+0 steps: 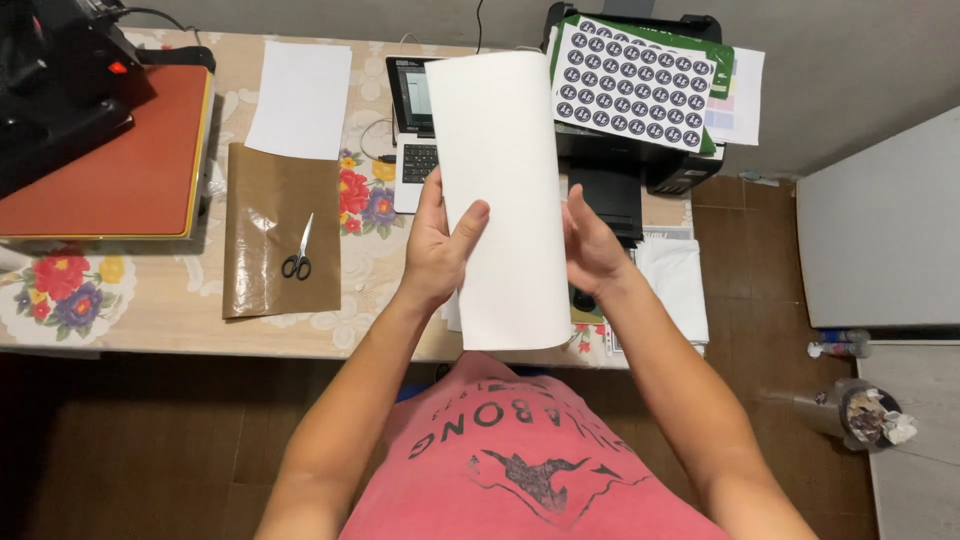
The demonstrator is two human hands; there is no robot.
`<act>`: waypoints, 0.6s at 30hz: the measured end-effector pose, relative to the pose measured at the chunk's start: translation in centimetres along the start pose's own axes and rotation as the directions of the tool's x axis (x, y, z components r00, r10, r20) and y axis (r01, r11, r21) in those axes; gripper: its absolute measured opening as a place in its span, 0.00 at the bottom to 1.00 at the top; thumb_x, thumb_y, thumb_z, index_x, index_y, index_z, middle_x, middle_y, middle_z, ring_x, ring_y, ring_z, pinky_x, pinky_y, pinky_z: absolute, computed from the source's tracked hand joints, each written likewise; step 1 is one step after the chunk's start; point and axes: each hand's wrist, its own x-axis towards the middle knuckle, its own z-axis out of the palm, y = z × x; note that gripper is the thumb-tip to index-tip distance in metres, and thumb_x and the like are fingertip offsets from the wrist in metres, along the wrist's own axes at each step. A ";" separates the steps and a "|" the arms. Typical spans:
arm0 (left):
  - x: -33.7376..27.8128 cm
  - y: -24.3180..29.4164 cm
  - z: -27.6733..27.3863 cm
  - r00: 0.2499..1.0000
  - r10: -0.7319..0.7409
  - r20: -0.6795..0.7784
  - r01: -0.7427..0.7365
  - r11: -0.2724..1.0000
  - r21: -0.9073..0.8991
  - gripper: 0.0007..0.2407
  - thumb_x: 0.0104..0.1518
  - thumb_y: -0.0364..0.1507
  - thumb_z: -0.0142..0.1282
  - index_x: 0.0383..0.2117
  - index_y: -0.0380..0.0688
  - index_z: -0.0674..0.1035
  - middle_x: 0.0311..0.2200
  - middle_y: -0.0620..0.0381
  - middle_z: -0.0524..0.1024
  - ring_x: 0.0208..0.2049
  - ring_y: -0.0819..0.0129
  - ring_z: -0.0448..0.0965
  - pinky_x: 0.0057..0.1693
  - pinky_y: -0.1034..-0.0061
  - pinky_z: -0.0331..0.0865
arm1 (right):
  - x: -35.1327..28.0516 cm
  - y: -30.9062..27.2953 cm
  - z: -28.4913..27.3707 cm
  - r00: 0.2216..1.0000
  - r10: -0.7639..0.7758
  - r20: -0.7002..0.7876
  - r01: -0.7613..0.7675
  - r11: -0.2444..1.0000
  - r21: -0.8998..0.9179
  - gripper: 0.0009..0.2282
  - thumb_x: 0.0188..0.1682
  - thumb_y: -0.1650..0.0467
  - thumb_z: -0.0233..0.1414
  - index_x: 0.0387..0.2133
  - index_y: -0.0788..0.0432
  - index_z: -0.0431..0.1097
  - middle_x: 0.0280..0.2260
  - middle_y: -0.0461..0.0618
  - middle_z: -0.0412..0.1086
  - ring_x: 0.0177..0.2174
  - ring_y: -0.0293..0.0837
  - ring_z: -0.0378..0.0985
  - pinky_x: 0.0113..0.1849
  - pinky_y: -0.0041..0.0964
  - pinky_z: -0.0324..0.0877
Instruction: The person cuts a white paper roll with scissors, then operates a laptop and printer to print circular stickers. The person then picks up and rolls a sheet of paper.
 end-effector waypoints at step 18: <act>-6.6 -2.0 1.6 0.971 -0.221 -0.095 0.232 0.965 0.126 0.56 0.54 0.70 0.57 0.80 0.37 0.57 0.57 0.44 0.74 0.53 0.59 0.79 0.56 0.60 0.81 | -2.2 2.6 1.6 0.975 -0.121 -0.189 0.025 0.894 -0.447 0.51 0.31 0.73 0.80 0.74 0.61 0.63 0.52 0.56 0.76 0.50 0.47 0.82 0.56 0.48 0.83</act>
